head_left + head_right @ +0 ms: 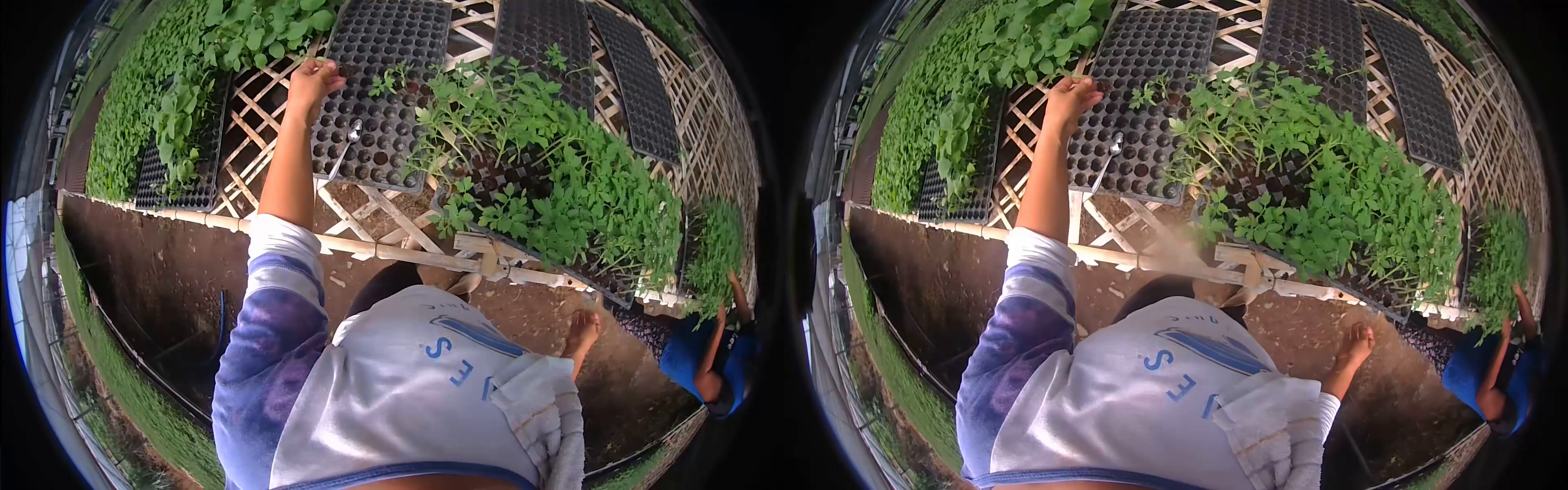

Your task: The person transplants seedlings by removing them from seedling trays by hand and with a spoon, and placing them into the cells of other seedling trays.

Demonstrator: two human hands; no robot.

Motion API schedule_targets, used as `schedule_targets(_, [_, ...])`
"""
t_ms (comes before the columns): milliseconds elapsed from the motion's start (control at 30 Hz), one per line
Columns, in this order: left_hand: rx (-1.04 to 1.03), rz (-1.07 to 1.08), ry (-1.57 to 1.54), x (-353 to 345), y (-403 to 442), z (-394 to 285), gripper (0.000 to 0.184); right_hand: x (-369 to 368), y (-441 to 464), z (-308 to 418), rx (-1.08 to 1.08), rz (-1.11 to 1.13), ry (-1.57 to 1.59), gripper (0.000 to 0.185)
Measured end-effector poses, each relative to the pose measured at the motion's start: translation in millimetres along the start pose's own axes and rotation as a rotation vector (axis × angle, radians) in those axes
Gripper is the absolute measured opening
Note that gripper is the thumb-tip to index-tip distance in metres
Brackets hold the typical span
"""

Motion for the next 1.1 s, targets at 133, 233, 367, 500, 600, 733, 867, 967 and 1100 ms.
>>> schedule_targets(133, [0.075,0.084,-0.020,2.7,43.3,47.7,0.014,-67.7,-59.7,-2.1,0.021,-0.137,-0.083,0.012])
schedule_targets(233, [0.109,0.189,-0.008,-19.8,64.3,67.7,0.014,-97.7,-90.9,-4.9,-0.015,-0.030,-0.430,0.017])
schedule_targets(367, [0.032,0.270,0.446,-39.9,80.0,81.4,0.013,-101.2,-99.6,-15.2,-0.050,0.006,-0.433,0.019])
schedule_targets(500, [-0.206,0.251,1.118,-51.4,79.2,80.7,0.017,-109.3,-102.5,-27.0,-0.067,-0.028,-0.435,0.021])
schedule_targets(600, [-0.217,0.294,1.305,-58.3,77.9,85.8,0.026,-116.0,-108.2,-29.5,-0.049,-0.055,-0.421,0.019])
schedule_targets(733, [-0.264,0.287,1.291,-52.6,79.9,76.2,0.029,-140.2,-112.7,-21.4,-0.087,-0.018,-0.115,0.017])
schedule_targets(867, [-0.217,0.157,0.905,-38.2,32.3,57.1,0.030,-172.5,-111.7,-18.4,-0.150,0.063,0.131,0.023])
schedule_targets(967, [0.041,0.319,0.587,-52.3,-45.9,34.3,0.022,-193.7,-111.3,-17.7,-0.207,0.168,0.270,0.015])
schedule_targets(1100, [0.365,0.774,0.359,-67.0,-132.2,44.0,0.022,-209.0,-102.0,-8.8,-0.157,0.137,0.297,0.013])
Point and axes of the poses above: each hand's wrist, its own y-axis towards the middle knuckle, its own x-axis out of the back of the hand, z = x × y, the point moved 2 cm from there along y, towards the middle knuckle, and after that the axes turned 5 degrees about y, right-handed, at the moved point
